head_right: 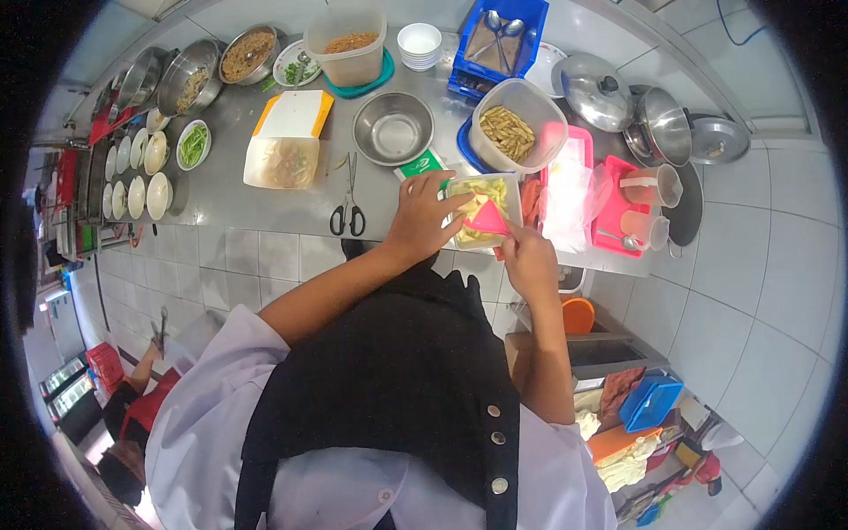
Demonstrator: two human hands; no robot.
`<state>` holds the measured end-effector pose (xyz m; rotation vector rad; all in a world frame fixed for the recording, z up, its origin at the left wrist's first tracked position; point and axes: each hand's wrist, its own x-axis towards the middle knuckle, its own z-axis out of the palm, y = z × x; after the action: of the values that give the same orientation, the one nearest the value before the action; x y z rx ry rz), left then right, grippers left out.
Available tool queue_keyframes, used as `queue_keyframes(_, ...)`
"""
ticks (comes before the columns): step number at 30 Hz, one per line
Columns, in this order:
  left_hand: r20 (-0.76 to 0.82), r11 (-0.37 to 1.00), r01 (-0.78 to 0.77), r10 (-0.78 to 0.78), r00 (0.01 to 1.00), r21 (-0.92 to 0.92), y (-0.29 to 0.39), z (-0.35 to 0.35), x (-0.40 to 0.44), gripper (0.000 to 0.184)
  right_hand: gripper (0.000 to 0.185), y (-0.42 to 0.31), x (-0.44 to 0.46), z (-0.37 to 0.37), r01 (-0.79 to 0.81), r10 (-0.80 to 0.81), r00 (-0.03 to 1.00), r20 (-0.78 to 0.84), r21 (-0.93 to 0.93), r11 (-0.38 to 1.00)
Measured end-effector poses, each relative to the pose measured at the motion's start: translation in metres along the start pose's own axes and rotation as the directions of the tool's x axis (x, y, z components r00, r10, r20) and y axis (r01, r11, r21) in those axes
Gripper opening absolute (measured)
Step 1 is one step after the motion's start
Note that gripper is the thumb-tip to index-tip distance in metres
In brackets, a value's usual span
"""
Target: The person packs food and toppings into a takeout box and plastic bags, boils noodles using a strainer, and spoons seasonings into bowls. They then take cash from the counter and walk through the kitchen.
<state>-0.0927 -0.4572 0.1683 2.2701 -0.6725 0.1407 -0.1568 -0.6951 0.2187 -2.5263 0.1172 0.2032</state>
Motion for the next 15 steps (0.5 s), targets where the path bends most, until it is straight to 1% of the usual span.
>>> queue_keyframes(3, 0.02, 0.997, -0.022, 0.021, 1.0, 0.068, 0.001, 0.002, 0.003, 0.036, 0.037, 0.01, -0.008, -0.005, 0.054, -0.054, 0.998, -0.04, -0.021, 0.998)
queue_keyframes(5, 0.032, 0.995, -0.016, 0.013, 0.999, 0.097, 0.001, 0.004, 0.006, 0.035, 0.037, 0.013, -0.011, -0.011, 0.041, -0.043, 0.996, -0.077, -0.028, 0.999)
queue_keyframes(8, 0.046, 0.997, -0.001, -0.003, 0.999, 0.08, 0.003, 0.009, 0.009, 0.032, 0.038, 0.016, -0.015, -0.013, 0.033, -0.041, 0.993, -0.111, -0.075, 0.997)
queue_keyframes(12, 0.016, 0.992, -0.116, 0.116, 0.993, 0.048, 0.011, 0.009, 0.012, 0.028, 0.038, 0.012, -0.02, -0.008, 0.042, -0.057, 0.987, -0.149, -0.105, 0.994)
queue_keyframes(15, 0.022, 0.988, -0.151, 0.15, 0.988, 0.045, 0.012, 0.012, 0.009, 0.029, 0.04, 0.013, -0.022, 0.0, 0.032, -0.036, 0.982, -0.185, -0.023, 0.999)
